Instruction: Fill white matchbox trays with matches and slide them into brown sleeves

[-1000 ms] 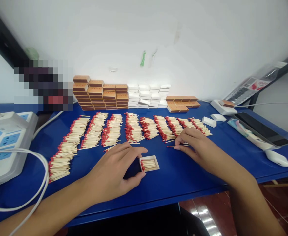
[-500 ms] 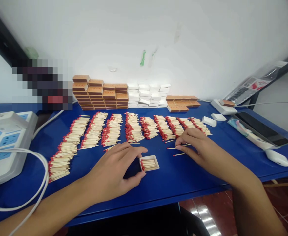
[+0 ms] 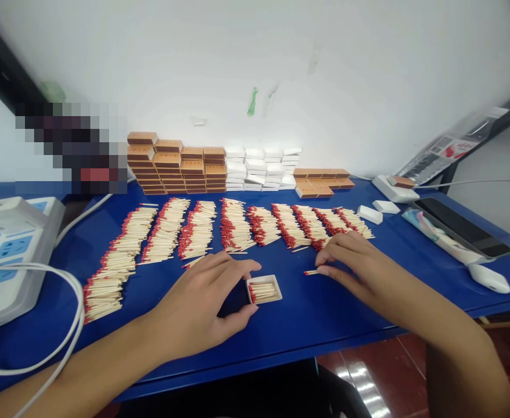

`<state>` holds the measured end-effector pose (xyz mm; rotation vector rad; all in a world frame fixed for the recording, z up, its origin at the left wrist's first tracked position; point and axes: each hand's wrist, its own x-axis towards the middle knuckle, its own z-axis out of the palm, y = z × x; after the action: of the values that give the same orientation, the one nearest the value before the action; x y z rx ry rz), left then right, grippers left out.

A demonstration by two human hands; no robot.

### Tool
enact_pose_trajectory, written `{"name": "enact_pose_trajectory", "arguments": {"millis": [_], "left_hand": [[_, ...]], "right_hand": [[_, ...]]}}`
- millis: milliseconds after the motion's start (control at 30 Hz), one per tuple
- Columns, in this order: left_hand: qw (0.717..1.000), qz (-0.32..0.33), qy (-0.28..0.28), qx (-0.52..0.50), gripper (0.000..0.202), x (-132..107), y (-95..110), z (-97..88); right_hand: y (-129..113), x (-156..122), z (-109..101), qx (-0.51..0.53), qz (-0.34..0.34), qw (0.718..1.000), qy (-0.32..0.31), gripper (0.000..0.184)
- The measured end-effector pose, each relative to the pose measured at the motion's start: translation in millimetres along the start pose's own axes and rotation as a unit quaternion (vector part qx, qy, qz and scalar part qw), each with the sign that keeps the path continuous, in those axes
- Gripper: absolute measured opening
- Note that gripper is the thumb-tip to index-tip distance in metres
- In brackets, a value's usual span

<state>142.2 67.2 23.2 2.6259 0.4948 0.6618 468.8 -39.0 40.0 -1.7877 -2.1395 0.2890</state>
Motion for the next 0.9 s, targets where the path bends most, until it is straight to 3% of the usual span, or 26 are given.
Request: {"name": "enact_pose_trajectory", "arguments": {"millis": [267,367,633,767,900], "left_hand": [[1.000,0.003,0.004,0.002,0.041,-0.3,-0.7,0.4],[1.000,0.006,0.010,0.003,0.041,-1.0,-0.4,0.5],[1.000,0.018,0.019,0.001,0.045,0.4,-0.4,1.9],[1.000,0.019,0.017,0.001,0.045,-0.6,-1.5,2.0],[1.000,0.021,0.016,0.004,0.044,-2.1,-2.5,2.3]], "right_hand": [[-12.5,0.9,5.0,0.022,0.009,1.000,-0.012,0.026],[-32.1,4.7,8.0,0.032,-0.006,0.999,-0.003,0.023],[-96.9,25.4,37.7,-0.028,-0.135,0.990,0.030,0.016],[-89.0,25.2,32.1,0.016,-0.109,0.993,0.032,0.013],[-49.6,22.0,18.2,-0.003,-0.058,0.995,0.079,0.013]]}}
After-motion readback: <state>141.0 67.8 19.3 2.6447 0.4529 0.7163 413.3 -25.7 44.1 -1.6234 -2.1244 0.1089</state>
